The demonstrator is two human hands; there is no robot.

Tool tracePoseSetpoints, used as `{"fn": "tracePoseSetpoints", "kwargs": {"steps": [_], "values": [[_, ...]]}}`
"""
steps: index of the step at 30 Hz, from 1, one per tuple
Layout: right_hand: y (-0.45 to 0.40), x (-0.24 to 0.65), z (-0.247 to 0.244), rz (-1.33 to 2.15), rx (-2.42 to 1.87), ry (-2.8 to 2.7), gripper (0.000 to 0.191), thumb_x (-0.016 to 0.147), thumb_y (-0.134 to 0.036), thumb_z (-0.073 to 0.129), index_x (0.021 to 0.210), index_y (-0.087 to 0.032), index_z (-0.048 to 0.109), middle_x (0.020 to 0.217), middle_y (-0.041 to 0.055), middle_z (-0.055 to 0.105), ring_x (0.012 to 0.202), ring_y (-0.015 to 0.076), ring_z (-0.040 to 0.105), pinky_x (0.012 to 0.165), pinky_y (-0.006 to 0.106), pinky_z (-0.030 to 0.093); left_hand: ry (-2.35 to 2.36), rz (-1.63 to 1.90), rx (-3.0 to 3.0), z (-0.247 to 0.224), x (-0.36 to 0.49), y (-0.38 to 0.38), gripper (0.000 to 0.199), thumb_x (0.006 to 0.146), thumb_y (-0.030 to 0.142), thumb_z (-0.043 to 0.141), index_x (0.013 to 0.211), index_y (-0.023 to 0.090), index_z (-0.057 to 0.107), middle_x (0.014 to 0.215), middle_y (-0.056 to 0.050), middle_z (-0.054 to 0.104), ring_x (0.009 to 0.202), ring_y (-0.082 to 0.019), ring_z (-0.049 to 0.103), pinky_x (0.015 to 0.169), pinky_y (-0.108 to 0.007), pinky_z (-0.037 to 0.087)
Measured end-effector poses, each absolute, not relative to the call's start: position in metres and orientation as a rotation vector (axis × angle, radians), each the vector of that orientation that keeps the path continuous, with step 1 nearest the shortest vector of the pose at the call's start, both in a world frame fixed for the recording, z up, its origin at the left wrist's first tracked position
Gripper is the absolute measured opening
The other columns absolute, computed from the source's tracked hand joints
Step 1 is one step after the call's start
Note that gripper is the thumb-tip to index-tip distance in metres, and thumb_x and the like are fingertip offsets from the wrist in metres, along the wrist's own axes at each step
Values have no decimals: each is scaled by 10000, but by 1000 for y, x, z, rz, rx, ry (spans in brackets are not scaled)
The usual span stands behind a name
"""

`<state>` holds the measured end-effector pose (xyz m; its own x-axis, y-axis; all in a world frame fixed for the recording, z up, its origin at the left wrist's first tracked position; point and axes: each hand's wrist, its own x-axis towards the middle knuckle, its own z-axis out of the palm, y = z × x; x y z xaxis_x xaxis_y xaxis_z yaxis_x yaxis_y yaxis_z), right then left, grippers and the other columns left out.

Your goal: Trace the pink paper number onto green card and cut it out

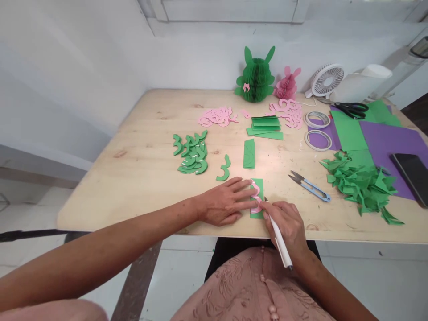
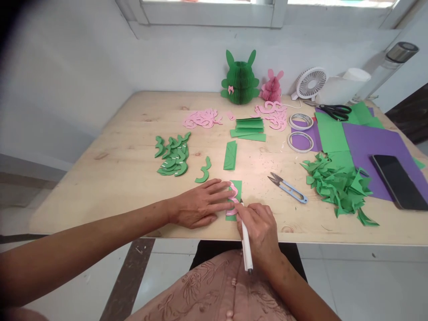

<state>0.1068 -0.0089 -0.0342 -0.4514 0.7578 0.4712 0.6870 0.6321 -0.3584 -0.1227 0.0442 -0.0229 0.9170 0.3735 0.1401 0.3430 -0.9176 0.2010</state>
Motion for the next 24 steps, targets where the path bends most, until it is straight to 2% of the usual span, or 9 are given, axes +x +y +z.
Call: {"fn": "tracePoseSetpoints", "kwargs": {"steps": [4, 10, 24], "values": [[-10, 107, -37, 148, -1121, -2253, 236, 887, -115, 498, 1074, -122, 643, 804, 86, 707, 789, 214, 598, 698, 341, 413, 593, 244, 2898, -22, -121, 42, 450, 833, 266, 479, 1260, 125, 494, 1405, -142, 437, 1334, -331, 289, 1088, -496, 222], [-10, 108, -39, 111, -1090, -2239, 246, 886, -127, 500, 1081, -136, 650, 821, 88, 711, 786, 216, 612, 689, 344, 426, 634, 264, 2883, -20, -117, 38, 444, 834, 272, 475, 1258, 143, 489, 1357, -144, 482, 1310, -325, 328, 1080, -496, 234], [-9, 108, -42, 92, -1076, -2228, 240, 880, -124, 509, 1072, -126, 652, 818, 97, 712, 790, 218, 617, 692, 343, 425, 657, 321, 2880, -24, -114, 36, 455, 830, 261, 474, 1268, 140, 477, 1356, -169, 477, 1315, -329, 328, 1070, -525, 249]]}}
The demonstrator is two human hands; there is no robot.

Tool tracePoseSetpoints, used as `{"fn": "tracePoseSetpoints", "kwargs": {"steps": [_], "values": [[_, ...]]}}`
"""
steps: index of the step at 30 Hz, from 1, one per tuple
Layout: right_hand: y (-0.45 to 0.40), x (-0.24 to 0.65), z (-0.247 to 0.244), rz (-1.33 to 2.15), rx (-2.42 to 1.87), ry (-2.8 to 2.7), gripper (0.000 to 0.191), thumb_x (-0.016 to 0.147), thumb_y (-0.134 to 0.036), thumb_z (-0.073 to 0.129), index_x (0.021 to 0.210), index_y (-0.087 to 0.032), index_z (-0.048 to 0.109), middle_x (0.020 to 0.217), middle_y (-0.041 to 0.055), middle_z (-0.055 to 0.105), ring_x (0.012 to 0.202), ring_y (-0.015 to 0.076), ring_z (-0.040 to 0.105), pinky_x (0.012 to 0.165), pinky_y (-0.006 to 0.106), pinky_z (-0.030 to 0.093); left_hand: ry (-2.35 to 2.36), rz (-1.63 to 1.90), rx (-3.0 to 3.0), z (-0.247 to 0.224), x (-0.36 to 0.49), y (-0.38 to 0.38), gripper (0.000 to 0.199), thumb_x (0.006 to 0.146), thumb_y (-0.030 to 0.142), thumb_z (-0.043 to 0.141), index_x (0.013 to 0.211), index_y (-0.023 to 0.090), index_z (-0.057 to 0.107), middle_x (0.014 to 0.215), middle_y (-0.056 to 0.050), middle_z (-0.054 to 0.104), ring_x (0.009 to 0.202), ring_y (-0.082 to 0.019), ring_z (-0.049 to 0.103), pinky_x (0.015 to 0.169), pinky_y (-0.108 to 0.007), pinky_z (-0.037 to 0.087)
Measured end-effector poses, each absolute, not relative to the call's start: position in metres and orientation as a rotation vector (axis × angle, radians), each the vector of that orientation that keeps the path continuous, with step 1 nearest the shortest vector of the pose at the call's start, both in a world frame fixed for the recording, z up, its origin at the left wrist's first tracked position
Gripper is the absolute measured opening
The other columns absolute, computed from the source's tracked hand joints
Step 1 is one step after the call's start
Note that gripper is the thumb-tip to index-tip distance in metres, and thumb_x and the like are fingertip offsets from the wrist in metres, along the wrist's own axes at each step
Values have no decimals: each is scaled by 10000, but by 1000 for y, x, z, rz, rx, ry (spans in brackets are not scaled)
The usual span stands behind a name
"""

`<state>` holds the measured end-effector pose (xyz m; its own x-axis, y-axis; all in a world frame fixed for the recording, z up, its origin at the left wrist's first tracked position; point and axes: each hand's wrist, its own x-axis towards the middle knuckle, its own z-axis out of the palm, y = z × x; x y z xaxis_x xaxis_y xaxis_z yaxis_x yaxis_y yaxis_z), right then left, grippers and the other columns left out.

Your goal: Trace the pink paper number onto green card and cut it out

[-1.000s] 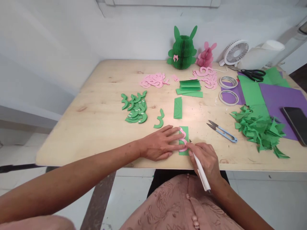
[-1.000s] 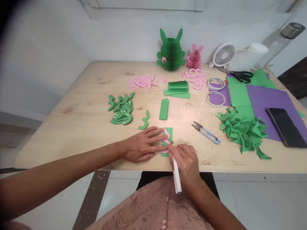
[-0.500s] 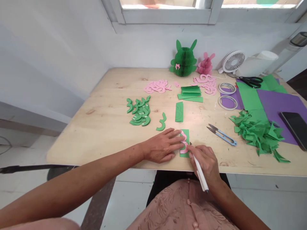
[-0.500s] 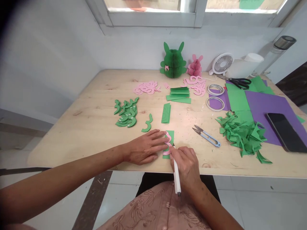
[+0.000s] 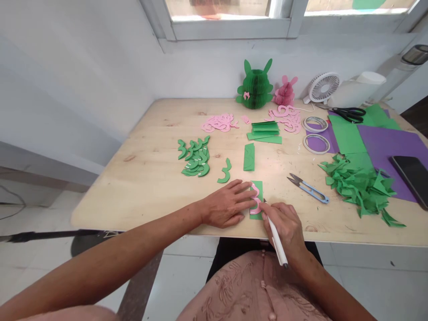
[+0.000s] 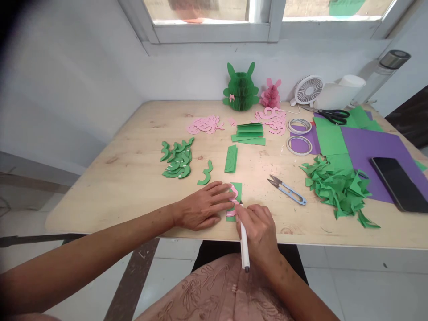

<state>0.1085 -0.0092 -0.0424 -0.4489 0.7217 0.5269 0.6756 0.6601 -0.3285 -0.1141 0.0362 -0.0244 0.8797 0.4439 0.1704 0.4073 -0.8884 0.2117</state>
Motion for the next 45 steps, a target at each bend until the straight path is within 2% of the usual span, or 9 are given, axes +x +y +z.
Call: {"fn": "tracePoseSetpoints", "kwargs": {"steps": [7, 25, 33, 45], "values": [[-9, 109, -43, 94, -1072, -2230, 249, 881, -126, 501, 1076, -127, 655, 810, 97, 710, 789, 221, 617, 694, 350, 431, 670, 402, 2879, -29, -114, 35, 469, 815, 253, 497, 1268, 135, 462, 1356, -188, 472, 1316, -323, 327, 1066, -534, 268], [-11, 109, -42, 118, -1068, -2247, 242, 877, -116, 509, 1080, -104, 642, 833, 107, 697, 804, 229, 587, 715, 357, 413, 717, 349, 2858, -29, -113, 32, 474, 841, 285, 461, 1284, 117, 449, 1354, -184, 463, 1332, -320, 300, 1104, -524, 200], [-10, 107, -40, 124, -1095, -2248, 228, 884, -119, 505, 1056, -109, 653, 726, 69, 671, 769, 216, 565, 695, 337, 395, 751, 305, 2857, -29, -112, 31, 491, 842, 304, 464, 1295, 115, 434, 1315, -172, 494, 1332, -325, 288, 1111, -520, 171], [-9, 107, -37, 119, -1076, -2224, 221, 886, -118, 507, 1051, -124, 653, 782, 91, 695, 758, 214, 595, 681, 342, 423, 733, 315, 2861, -26, -113, 31, 461, 857, 298, 449, 1278, 110, 458, 1248, -152, 539, 1315, -332, 305, 1102, -521, 178]]}}
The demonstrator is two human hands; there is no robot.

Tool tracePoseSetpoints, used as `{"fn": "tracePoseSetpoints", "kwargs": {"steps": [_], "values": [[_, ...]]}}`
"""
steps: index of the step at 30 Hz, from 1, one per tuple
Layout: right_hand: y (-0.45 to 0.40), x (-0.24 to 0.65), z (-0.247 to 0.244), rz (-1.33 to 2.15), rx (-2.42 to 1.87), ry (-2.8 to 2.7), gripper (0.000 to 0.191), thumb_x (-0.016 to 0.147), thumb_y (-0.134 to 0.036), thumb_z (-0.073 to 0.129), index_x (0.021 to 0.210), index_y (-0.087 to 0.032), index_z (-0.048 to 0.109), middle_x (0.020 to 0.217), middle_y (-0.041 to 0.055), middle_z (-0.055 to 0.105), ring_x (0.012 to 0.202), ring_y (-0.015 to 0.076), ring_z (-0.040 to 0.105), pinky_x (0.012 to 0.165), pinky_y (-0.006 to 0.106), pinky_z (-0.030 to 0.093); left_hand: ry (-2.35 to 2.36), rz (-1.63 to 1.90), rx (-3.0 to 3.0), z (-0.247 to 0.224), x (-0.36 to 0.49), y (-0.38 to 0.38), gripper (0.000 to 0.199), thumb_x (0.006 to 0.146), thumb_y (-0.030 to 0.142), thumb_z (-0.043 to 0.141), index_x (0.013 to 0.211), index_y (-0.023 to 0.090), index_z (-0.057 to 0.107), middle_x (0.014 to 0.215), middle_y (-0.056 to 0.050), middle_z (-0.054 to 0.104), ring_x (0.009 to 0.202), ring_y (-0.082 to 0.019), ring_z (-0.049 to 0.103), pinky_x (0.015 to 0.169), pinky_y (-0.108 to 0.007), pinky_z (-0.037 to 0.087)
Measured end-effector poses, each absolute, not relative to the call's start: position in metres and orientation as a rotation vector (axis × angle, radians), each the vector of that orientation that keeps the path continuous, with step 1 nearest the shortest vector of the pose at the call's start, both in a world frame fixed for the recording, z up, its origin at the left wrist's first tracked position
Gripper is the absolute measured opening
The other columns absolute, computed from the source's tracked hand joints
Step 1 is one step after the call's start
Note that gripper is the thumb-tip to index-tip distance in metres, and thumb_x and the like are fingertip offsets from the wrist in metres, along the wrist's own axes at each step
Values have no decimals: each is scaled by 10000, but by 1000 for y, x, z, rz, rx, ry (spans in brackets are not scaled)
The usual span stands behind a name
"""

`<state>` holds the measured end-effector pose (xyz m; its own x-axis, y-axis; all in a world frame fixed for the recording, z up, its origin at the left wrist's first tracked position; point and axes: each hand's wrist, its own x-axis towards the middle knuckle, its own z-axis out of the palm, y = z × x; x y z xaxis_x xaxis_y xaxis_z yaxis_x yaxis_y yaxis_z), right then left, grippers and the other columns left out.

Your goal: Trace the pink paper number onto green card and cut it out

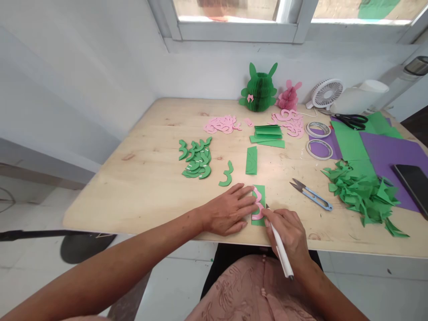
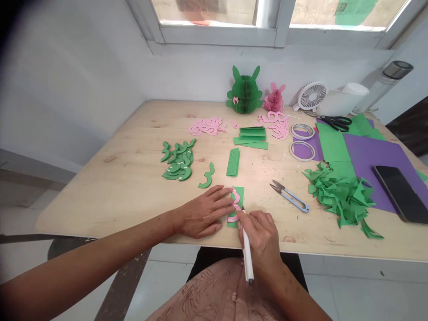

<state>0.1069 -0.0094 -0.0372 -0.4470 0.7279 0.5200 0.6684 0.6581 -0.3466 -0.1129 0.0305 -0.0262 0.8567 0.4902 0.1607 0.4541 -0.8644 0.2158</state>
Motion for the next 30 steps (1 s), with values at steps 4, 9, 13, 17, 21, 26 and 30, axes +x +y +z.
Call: {"fn": "tracePoseSetpoints", "kwargs": {"steps": [4, 9, 13, 17, 21, 26, 30], "values": [[-7, 107, -27, 323, -1100, -2151, 237, 890, -119, 499, 1085, -162, 628, 849, 77, 711, 768, 202, 617, 710, 349, 448, 740, 306, 2861, -24, -114, 31, 441, 861, 304, 444, 1259, 118, 479, 1248, -146, 538, 1306, -339, 311, 1092, -518, 199], [7, 101, -11, 609, -1221, -1961, 212, 906, -216, 488, 1050, -204, 643, 904, 65, 715, 837, 208, 653, 728, 336, 500, 735, 319, 2866, -23, -115, 31, 434, 862, 313, 442, 1248, 121, 489, 1242, -141, 539, 1299, -346, 319, 1087, -519, 209], [23, 92, -12, 567, -1259, -1984, 219, 917, -252, 479, 1068, -219, 634, 941, 55, 732, 847, 202, 676, 731, 322, 508, 733, 332, 2872, -22, -116, 32, 391, 857, 310, 450, 1198, 133, 521, 1272, -141, 524, 1300, -347, 315, 1085, -525, 209], [32, 87, -21, 366, -1144, -2141, 253, 917, -180, 478, 1137, -202, 601, 993, 65, 731, 863, 187, 681, 789, 325, 473, 727, 339, 2865, -22, -116, 33, 378, 854, 322, 450, 1170, 131, 535, 1320, -141, 489, 1308, -346, 300, 1091, -524, 205], [32, 87, -25, 253, -1099, -2252, 261, 914, -143, 482, 1148, -173, 592, 925, 69, 739, 715, 155, 678, 753, 317, 443, 743, 336, 2847, -23, -116, 33, 394, 855, 323, 450, 1192, 133, 527, 1294, -139, 507, 1310, -341, 302, 1098, -520, 197], [31, 87, -25, 176, -1107, -2279, 223, 918, -142, 478, 1100, -149, 607, 890, 71, 744, 708, 148, 676, 775, 310, 414, 737, 359, 2821, -23, -117, 33, 404, 844, 318, 471, 1205, 142, 521, 1319, -142, 492, 1328, -338, 288, 1101, -509, 197], [32, 86, -24, 161, -1112, -2283, 213, 918, -139, 478, 1082, -139, 614, 880, 74, 744, 708, 146, 680, 778, 305, 410, 731, 355, 2793, -21, -118, 32, 408, 846, 313, 459, 1210, 138, 512, 1335, -152, 482, 1331, -335, 289, 1095, -513, 209]]}}
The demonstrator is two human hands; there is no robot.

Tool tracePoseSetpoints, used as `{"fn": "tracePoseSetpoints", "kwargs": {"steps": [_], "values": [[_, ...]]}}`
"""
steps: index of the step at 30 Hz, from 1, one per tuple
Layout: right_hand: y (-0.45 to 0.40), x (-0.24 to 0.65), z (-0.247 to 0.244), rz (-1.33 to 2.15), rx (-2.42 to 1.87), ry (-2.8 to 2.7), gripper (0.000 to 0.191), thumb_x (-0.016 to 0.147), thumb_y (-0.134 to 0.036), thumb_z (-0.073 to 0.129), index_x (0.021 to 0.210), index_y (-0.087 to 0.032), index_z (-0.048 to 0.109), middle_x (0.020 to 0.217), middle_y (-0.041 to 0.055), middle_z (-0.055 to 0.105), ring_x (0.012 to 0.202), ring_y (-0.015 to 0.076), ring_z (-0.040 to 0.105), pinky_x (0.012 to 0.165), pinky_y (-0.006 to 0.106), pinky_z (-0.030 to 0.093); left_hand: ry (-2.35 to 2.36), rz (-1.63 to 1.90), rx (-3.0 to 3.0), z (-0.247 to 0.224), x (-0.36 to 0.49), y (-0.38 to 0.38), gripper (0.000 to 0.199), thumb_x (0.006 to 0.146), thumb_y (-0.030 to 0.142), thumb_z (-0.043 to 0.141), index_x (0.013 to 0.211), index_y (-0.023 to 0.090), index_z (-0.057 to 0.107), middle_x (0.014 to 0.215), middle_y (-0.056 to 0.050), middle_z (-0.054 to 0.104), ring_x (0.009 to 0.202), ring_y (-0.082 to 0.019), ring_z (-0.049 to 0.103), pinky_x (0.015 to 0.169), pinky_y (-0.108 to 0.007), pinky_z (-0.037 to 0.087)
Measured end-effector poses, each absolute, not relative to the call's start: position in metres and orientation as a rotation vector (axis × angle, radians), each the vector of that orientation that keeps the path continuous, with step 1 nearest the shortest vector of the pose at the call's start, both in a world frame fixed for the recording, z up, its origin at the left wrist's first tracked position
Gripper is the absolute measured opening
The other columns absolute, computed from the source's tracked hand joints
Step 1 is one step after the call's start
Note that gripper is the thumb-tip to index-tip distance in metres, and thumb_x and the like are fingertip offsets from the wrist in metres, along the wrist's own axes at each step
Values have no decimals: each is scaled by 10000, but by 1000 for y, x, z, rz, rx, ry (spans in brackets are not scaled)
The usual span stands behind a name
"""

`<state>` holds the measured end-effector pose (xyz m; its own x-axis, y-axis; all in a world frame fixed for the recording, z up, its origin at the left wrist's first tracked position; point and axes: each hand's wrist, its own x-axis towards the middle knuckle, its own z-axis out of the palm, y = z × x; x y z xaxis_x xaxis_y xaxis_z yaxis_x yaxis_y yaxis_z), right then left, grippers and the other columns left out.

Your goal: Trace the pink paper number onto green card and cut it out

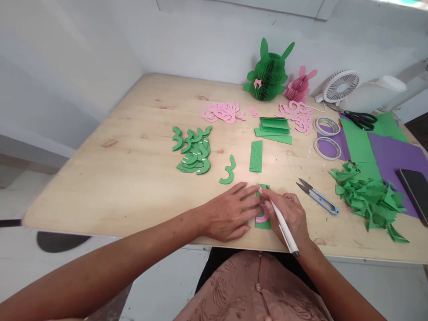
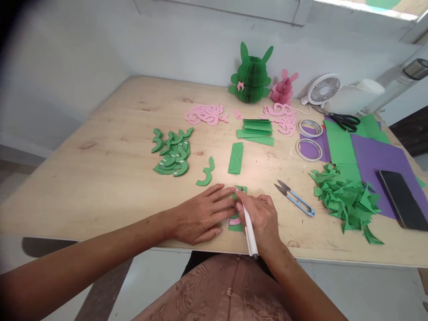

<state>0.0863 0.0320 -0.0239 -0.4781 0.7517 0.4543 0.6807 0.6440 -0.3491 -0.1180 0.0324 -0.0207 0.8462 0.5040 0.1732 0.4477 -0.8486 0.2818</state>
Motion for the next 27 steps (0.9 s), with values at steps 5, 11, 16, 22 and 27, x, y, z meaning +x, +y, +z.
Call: {"fn": "tracePoseSetpoints", "kwargs": {"steps": [5, 11, 16, 22, 27], "values": [[32, 86, -24, 150, -1103, -2312, 223, 922, -137, 464, 1094, -143, 605, 880, 72, 743, 702, 147, 676, 782, 317, 408, 736, 394, 2758, -20, -120, 31, 424, 833, 297, 472, 1228, 145, 502, 1337, -144, 494, 1344, -334, 272, 1092, -519, 222], [32, 87, -24, 169, -1103, -2311, 228, 914, -135, 479, 1106, -146, 601, 861, 62, 741, 681, 144, 665, 778, 319, 406, 751, 448, 2739, -18, -124, 32, 454, 841, 290, 458, 1260, 117, 476, 1352, -166, 483, 1315, -329, 333, 1081, -520, 242], [33, 88, -24, 192, -1088, -2318, 232, 916, -134, 482, 1122, -138, 587, 859, 69, 740, 675, 144, 655, 775, 320, 406, 798, 444, 2736, -16, -126, 33, 466, 849, 295, 447, 1277, 111, 461, 1391, -172, 447, 1344, -317, 291, 1096, -540, 194], [33, 88, -24, 209, -1083, -2304, 228, 916, -135, 479, 1112, -141, 594, 877, 78, 741, 684, 141, 661, 784, 326, 407, 767, 346, 2738, -14, -134, 44, 489, 839, 320, 483, 1301, 160, 463, 1443, -157, 383, 1365, -339, 249, 1091, -557, 184], [34, 88, -25, 213, -1084, -2301, 249, 912, -142, 476, 1131, -156, 593, 854, 72, 739, 679, 150, 663, 780, 334, 416, 742, 318, 2721, -15, -137, 51, 511, 833, 332, 502, 1323, 196, 452, 1448, -129, 385, 1375, -334, 228, 1093, -547, 189]]}}
